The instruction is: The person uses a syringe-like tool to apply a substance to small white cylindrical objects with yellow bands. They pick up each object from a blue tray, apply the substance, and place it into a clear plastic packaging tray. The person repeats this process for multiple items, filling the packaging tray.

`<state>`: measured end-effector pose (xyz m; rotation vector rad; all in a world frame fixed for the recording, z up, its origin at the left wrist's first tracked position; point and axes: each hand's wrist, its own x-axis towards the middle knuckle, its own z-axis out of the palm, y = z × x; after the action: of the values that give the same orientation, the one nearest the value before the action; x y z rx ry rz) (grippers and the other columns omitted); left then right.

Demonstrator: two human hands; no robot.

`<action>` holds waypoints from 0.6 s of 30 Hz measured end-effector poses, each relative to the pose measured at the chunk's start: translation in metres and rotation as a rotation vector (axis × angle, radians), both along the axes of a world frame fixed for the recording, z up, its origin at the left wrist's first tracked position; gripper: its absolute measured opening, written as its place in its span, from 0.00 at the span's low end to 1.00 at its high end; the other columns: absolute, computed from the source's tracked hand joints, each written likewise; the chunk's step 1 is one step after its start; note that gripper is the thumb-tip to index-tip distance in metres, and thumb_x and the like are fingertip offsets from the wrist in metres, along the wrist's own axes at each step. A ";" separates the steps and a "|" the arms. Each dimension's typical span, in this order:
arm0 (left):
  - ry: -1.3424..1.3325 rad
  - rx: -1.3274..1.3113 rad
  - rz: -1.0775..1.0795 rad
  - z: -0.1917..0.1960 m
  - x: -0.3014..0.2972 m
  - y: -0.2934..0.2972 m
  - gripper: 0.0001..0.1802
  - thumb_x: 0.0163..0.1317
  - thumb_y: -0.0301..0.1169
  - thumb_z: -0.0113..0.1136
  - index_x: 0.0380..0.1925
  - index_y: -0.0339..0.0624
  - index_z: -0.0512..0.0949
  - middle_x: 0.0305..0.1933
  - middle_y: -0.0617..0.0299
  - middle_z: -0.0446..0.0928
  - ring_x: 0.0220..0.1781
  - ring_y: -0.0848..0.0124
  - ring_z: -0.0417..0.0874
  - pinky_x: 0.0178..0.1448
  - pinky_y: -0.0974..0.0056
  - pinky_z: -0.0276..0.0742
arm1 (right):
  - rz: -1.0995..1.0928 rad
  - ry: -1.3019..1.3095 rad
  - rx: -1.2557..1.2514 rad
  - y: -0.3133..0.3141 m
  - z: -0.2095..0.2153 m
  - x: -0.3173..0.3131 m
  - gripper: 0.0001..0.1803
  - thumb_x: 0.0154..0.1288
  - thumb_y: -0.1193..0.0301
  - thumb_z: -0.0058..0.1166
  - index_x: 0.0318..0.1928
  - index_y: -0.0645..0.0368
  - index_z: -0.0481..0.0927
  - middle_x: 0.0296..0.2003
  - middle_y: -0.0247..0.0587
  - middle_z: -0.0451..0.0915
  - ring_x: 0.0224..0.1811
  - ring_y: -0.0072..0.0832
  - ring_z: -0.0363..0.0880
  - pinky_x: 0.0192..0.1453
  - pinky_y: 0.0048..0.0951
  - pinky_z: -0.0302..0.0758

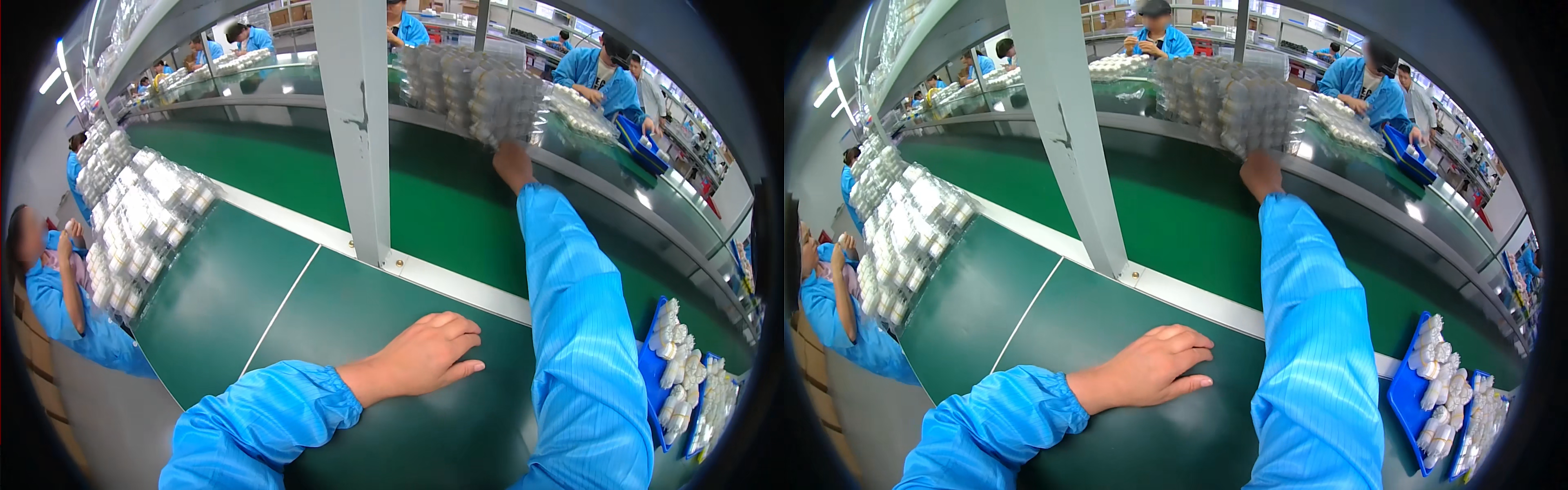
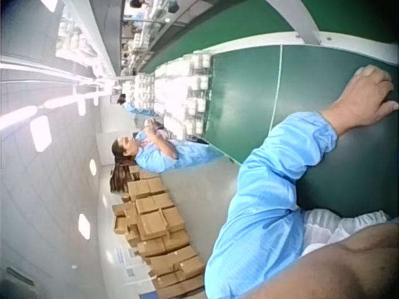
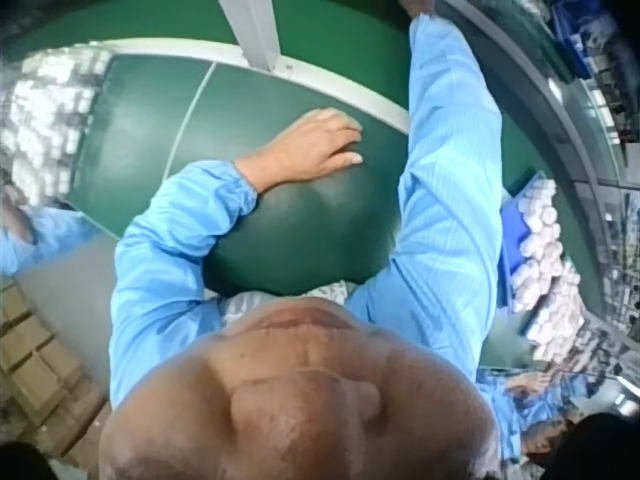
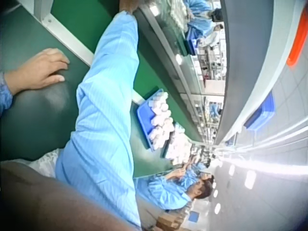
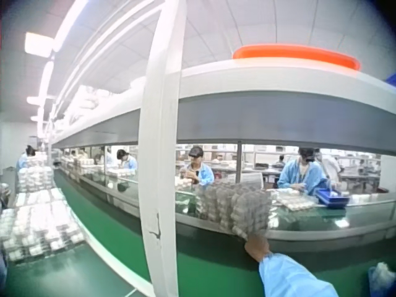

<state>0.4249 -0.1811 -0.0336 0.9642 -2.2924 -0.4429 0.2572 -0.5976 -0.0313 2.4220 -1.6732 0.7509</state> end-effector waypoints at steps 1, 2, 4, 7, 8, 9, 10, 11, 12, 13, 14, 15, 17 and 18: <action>0.000 -0.006 -0.004 0.000 0.001 0.000 0.21 0.69 0.44 0.61 0.50 0.38 0.80 0.58 0.54 0.77 0.61 0.56 0.76 0.66 0.53 0.72 | 0.011 0.043 -0.028 0.007 0.001 0.004 0.17 0.65 0.72 0.45 0.49 0.65 0.82 0.51 0.62 0.82 0.56 0.57 0.79 0.60 0.55 0.74; 0.000 -0.010 0.001 -0.001 0.001 0.001 0.21 0.69 0.44 0.61 0.50 0.38 0.80 0.58 0.54 0.77 0.61 0.56 0.76 0.66 0.53 0.72 | 0.099 0.085 0.032 0.013 0.002 0.010 0.18 0.66 0.73 0.44 0.53 0.61 0.82 0.52 0.59 0.82 0.57 0.56 0.79 0.61 0.53 0.74; 0.001 -0.014 -0.003 -0.002 0.001 0.001 0.21 0.70 0.44 0.61 0.50 0.38 0.80 0.58 0.54 0.77 0.61 0.56 0.76 0.66 0.53 0.72 | 0.170 0.029 0.086 0.017 0.000 0.014 0.20 0.67 0.73 0.44 0.56 0.56 0.80 0.52 0.56 0.82 0.58 0.55 0.78 0.62 0.52 0.74; 0.010 -0.018 -0.017 0.001 -0.001 0.000 0.21 0.69 0.44 0.61 0.50 0.37 0.80 0.58 0.54 0.77 0.61 0.56 0.76 0.66 0.54 0.72 | 0.120 0.013 0.088 0.010 0.000 0.015 0.24 0.67 0.73 0.43 0.62 0.48 0.77 0.55 0.53 0.81 0.62 0.53 0.77 0.64 0.50 0.73; 0.009 -0.015 -0.012 0.001 0.000 0.001 0.21 0.69 0.44 0.61 0.50 0.37 0.80 0.58 0.54 0.77 0.61 0.56 0.76 0.66 0.53 0.72 | 0.095 0.005 0.108 0.011 0.003 0.020 0.24 0.67 0.73 0.44 0.62 0.49 0.77 0.57 0.55 0.79 0.62 0.53 0.76 0.64 0.50 0.74; 0.008 -0.012 -0.007 0.002 0.001 0.002 0.21 0.69 0.44 0.61 0.50 0.37 0.80 0.58 0.54 0.77 0.61 0.56 0.76 0.66 0.53 0.72 | 0.071 -0.003 0.127 0.012 0.005 0.028 0.24 0.66 0.73 0.44 0.62 0.50 0.77 0.60 0.56 0.78 0.63 0.53 0.76 0.64 0.51 0.74; 0.013 -0.012 -0.010 0.003 0.000 0.002 0.21 0.69 0.44 0.61 0.50 0.37 0.80 0.57 0.54 0.77 0.61 0.56 0.76 0.66 0.53 0.72 | 0.027 0.009 0.088 0.012 0.004 0.031 0.23 0.66 0.72 0.46 0.61 0.51 0.78 0.60 0.54 0.78 0.62 0.54 0.76 0.64 0.52 0.73; 0.008 -0.012 -0.006 0.002 0.000 0.002 0.21 0.69 0.44 0.61 0.50 0.37 0.80 0.57 0.54 0.77 0.60 0.56 0.76 0.66 0.53 0.72 | 0.055 0.054 0.062 0.013 0.004 0.035 0.23 0.67 0.72 0.46 0.61 0.51 0.78 0.60 0.53 0.77 0.63 0.53 0.76 0.63 0.52 0.73; 0.004 -0.013 -0.001 0.001 0.001 0.002 0.21 0.69 0.44 0.61 0.50 0.37 0.80 0.57 0.54 0.77 0.60 0.56 0.76 0.66 0.53 0.72 | 0.086 0.098 0.036 0.013 0.003 0.042 0.22 0.68 0.72 0.45 0.62 0.51 0.78 0.60 0.52 0.77 0.64 0.53 0.75 0.63 0.53 0.73; 0.002 -0.014 -0.002 0.000 0.000 0.002 0.21 0.69 0.44 0.62 0.50 0.37 0.80 0.57 0.54 0.77 0.60 0.56 0.77 0.66 0.53 0.72 | 0.110 0.145 0.009 0.011 0.001 0.043 0.22 0.69 0.73 0.45 0.62 0.51 0.78 0.59 0.51 0.77 0.64 0.52 0.75 0.63 0.53 0.73; -0.001 -0.010 0.002 0.000 0.001 0.003 0.21 0.69 0.44 0.62 0.50 0.37 0.80 0.57 0.55 0.77 0.60 0.56 0.76 0.66 0.53 0.72 | 0.166 0.128 0.000 0.010 -0.003 0.047 0.22 0.69 0.73 0.45 0.62 0.52 0.78 0.58 0.51 0.78 0.63 0.52 0.76 0.63 0.53 0.74; -0.005 -0.006 0.007 0.001 0.002 0.003 0.21 0.69 0.44 0.62 0.50 0.37 0.80 0.57 0.55 0.77 0.61 0.56 0.76 0.66 0.53 0.72 | 0.224 0.110 -0.010 0.010 -0.009 0.053 0.22 0.69 0.73 0.45 0.62 0.53 0.78 0.56 0.52 0.79 0.61 0.53 0.77 0.62 0.53 0.74; -0.004 0.002 -0.003 0.003 -0.002 0.001 0.21 0.68 0.44 0.62 0.50 0.37 0.80 0.57 0.55 0.76 0.61 0.56 0.76 0.66 0.53 0.71 | 0.272 0.074 -0.026 -0.004 -0.017 0.048 0.22 0.69 0.73 0.45 0.61 0.54 0.78 0.54 0.53 0.81 0.59 0.54 0.79 0.61 0.53 0.75; 0.000 0.006 -0.015 0.005 -0.007 0.000 0.21 0.68 0.43 0.62 0.50 0.37 0.80 0.58 0.55 0.76 0.61 0.55 0.75 0.67 0.53 0.71 | 0.265 0.058 -0.034 -0.015 -0.016 0.043 0.21 0.69 0.73 0.45 0.61 0.54 0.78 0.53 0.54 0.81 0.57 0.54 0.79 0.61 0.53 0.75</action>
<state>0.4179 -0.1813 -0.0286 0.9505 -2.3003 -0.4560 0.3002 -0.6127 -0.0474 2.6452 -1.3238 0.7247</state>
